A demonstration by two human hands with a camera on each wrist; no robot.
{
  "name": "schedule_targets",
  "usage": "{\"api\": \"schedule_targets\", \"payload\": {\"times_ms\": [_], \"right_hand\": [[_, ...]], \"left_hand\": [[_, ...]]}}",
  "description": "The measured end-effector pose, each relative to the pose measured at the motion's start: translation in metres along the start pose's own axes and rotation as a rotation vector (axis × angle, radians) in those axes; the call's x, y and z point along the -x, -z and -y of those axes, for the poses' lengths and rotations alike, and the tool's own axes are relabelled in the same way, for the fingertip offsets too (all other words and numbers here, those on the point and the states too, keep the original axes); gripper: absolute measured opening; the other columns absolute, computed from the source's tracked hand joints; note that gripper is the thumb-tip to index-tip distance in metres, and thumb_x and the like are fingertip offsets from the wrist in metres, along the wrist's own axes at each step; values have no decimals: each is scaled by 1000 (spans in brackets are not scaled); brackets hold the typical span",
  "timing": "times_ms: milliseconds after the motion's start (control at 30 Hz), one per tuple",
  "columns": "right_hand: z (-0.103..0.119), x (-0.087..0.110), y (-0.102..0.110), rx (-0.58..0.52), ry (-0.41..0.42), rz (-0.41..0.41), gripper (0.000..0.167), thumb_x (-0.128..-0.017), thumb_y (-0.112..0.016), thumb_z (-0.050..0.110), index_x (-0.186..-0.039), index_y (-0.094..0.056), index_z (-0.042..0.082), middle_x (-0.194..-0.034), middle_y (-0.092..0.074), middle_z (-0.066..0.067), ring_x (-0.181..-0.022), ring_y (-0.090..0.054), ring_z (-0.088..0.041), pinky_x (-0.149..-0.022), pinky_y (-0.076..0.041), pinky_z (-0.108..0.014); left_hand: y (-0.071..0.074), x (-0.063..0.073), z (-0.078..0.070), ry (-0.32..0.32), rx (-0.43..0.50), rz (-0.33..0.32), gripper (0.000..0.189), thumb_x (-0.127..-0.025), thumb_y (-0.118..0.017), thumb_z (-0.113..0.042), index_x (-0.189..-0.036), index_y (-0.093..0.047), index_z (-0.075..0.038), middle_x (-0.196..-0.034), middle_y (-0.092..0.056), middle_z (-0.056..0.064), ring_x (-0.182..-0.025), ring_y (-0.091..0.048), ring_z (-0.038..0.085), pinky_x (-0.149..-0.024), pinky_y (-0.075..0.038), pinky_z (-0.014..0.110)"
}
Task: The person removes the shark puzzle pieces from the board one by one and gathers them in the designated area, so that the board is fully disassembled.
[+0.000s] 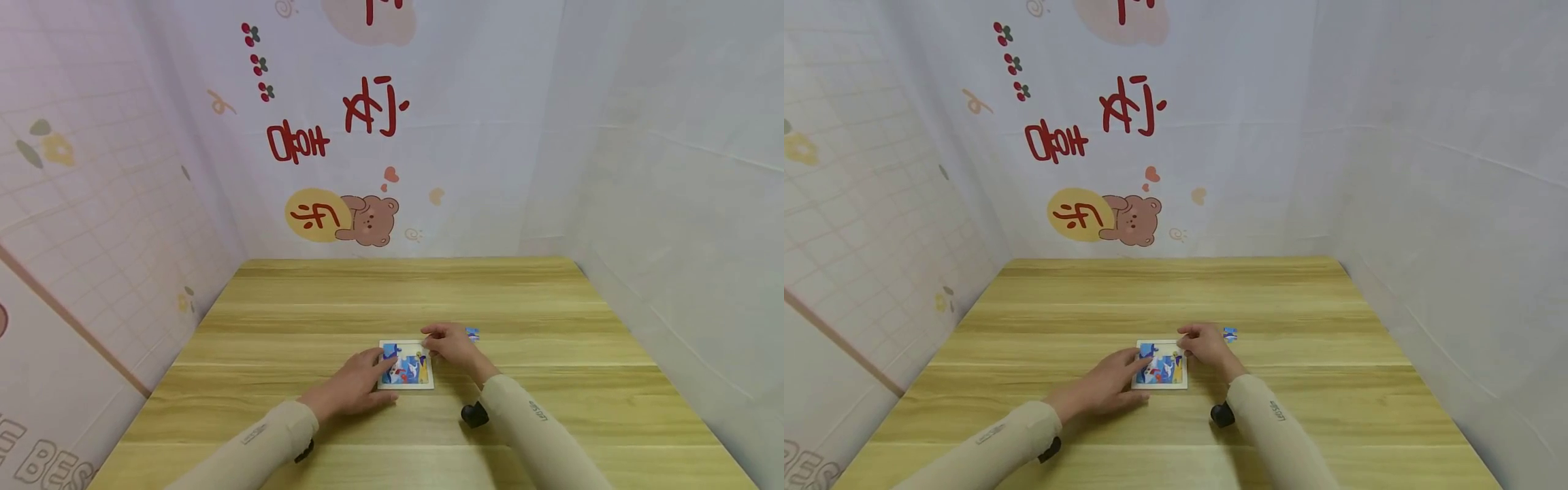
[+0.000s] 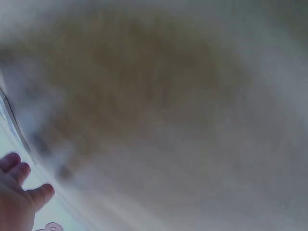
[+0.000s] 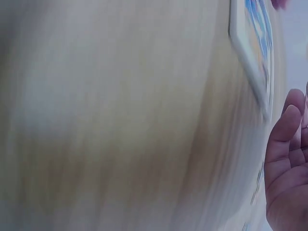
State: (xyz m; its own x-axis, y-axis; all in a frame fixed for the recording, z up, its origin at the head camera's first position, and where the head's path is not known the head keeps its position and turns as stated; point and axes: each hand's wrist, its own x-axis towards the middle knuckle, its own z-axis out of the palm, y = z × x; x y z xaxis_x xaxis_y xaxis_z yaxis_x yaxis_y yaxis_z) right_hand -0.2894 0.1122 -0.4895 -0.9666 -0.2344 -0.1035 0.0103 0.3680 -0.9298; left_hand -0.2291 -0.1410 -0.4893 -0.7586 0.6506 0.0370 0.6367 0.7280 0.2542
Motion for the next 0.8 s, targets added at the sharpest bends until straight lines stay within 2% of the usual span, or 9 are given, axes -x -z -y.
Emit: {"api": "schedule_targets", "payload": {"times_ms": [100,200,467,800], "right_hand": [[5,0,-12,-8,2,11,30,-95,-65,4,-123,-64,-5,-86,-65,-7,-71,-60,-19,-60,-49,-29],[8,0,-20,-20,1,21,29,-95,-65,4,-122,-64,-5,-85,-64,-7,-69,-58,-18,-59,-49,-28],[10,-1,-35,-18,22,40,29,-95,-64,5,-122,-64,-6,-91,-67,-6,-74,-60,-17,-65,-51,-28],[9,-4,-42,56,-5,40,25,-97,-62,8,-119,-67,-2,-80,-63,-4,-68,-55,-14,-61,-47,-26]], "left_hand": [[-2,1,0,33,34,-74,60,-99,-60,-42,-146,-49,-6,-142,-46,24,-130,-46,37,-107,-37,52],[-3,3,-1,55,39,-105,54,-98,-62,-38,-141,-55,-7,-139,-49,22,-128,-49,36,-105,-39,52],[-6,7,-3,-21,-34,-79,60,-98,-61,-43,-144,-52,-5,-138,-48,23,-126,-49,35,-106,-39,49],[-7,10,-4,-41,-81,-2,60,-99,-55,-47,-149,-48,-15,-148,-41,21,-137,-39,36,-110,-33,52]]}}
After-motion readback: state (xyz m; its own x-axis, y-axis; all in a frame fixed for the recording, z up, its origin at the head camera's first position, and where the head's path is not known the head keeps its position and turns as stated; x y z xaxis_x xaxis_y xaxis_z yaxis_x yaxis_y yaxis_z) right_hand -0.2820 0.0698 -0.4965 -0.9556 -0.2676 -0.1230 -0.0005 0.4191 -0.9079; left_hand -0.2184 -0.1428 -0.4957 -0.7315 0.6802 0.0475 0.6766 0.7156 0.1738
